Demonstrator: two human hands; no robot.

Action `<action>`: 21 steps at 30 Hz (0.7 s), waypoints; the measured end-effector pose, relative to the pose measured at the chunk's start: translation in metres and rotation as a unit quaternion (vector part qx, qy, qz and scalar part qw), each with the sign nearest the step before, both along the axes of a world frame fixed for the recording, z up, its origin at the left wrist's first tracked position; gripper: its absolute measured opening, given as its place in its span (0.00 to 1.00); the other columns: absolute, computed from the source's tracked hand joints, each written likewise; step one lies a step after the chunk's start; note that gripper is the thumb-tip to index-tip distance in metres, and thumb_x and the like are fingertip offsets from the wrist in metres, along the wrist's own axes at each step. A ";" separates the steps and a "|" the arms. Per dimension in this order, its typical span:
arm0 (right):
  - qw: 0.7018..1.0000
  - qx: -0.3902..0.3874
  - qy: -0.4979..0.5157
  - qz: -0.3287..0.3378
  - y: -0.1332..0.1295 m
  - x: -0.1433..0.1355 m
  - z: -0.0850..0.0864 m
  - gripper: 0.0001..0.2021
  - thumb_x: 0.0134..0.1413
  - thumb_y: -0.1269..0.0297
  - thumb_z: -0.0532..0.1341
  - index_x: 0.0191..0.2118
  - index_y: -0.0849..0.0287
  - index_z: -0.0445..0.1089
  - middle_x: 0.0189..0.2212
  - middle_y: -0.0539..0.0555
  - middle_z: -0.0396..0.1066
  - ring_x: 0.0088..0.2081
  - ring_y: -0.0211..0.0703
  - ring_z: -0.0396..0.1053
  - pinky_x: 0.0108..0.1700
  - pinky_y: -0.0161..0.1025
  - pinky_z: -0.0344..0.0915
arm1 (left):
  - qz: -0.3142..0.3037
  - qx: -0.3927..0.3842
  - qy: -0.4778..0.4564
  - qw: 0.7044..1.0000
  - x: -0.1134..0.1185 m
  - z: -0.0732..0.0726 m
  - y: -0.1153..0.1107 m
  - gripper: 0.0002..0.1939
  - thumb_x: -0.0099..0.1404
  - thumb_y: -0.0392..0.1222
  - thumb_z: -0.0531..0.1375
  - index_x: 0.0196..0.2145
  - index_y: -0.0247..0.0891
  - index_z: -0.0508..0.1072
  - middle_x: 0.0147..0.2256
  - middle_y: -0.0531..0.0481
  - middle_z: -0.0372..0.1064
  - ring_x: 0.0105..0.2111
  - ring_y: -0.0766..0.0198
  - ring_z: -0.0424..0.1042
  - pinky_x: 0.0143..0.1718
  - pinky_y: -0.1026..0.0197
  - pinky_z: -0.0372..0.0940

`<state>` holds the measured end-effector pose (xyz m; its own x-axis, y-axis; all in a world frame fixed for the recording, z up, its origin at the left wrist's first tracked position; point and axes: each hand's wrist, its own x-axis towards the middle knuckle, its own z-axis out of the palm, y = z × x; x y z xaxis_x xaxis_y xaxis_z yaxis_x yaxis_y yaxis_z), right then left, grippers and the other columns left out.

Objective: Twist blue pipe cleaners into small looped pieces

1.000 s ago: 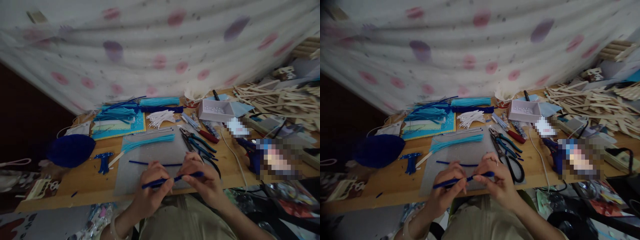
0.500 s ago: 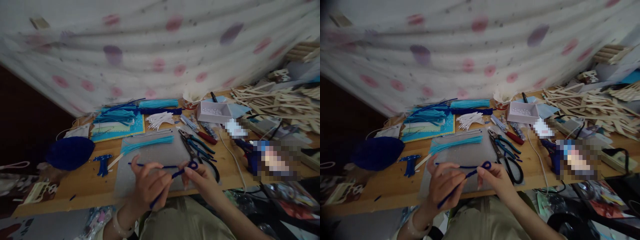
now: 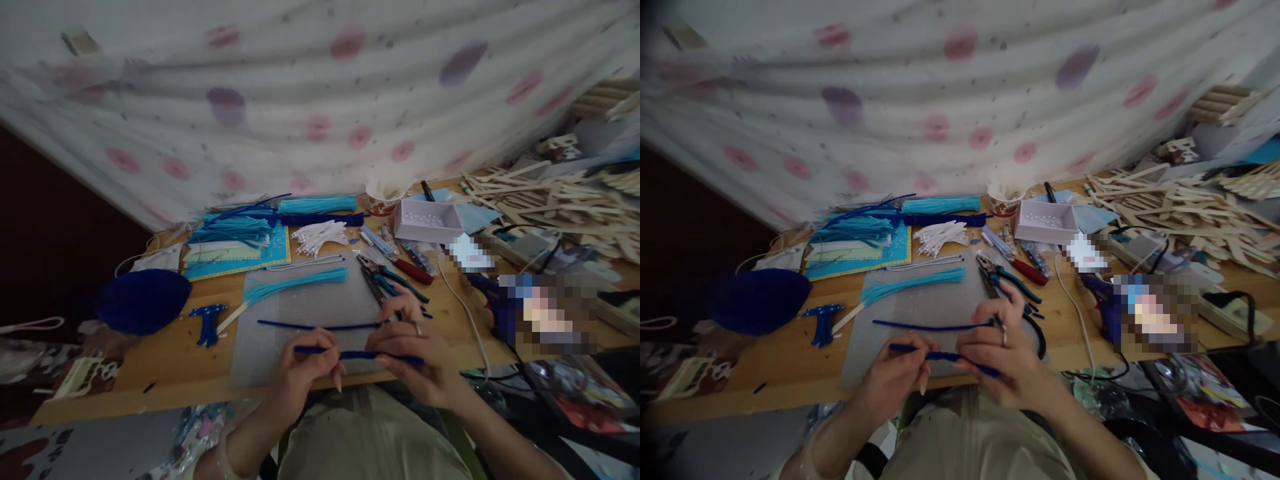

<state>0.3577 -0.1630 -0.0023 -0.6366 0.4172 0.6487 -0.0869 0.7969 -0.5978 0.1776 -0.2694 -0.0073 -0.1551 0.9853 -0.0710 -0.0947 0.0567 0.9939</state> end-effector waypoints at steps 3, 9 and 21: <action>0.987 0.153 -0.014 -0.042 0.003 0.008 0.004 0.09 0.52 0.69 0.65 0.39 0.48 0.73 0.28 0.46 0.78 0.39 0.50 0.67 0.61 0.59 0.43 | -0.004 -0.084 -0.139 0.987 0.001 -0.004 0.000 0.12 0.57 0.49 0.63 0.25 0.37 0.68 0.25 0.51 0.68 0.22 0.65 0.67 0.23 0.61 0.64; 0.962 -0.261 -0.030 0.079 0.003 0.003 -0.005 0.30 0.66 0.45 0.43 0.26 0.57 0.73 0.23 0.53 0.72 0.34 0.46 0.68 0.52 0.51 0.59 | 0.026 0.286 0.413 0.864 -0.017 0.018 0.003 0.06 0.63 0.33 0.58 0.30 0.39 0.73 0.25 0.53 0.73 0.38 0.57 0.72 0.57 0.41 0.53; 0.991 0.035 -0.128 -0.004 0.009 0.018 0.002 0.06 0.60 0.62 0.61 0.36 0.52 0.76 0.29 0.50 0.78 0.44 0.47 0.72 0.56 0.52 0.59 | -0.014 0.219 0.374 0.901 -0.027 0.021 -0.004 0.07 0.63 0.36 0.59 0.26 0.40 0.72 0.24 0.52 0.72 0.35 0.58 0.71 0.54 0.44 0.55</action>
<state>0.3759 -0.1544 -0.0005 -0.7809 0.3826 0.4938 0.0674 0.8375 -0.5423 0.1510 -0.2735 0.0134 0.0267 0.8978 0.4396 0.6064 -0.3642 0.7069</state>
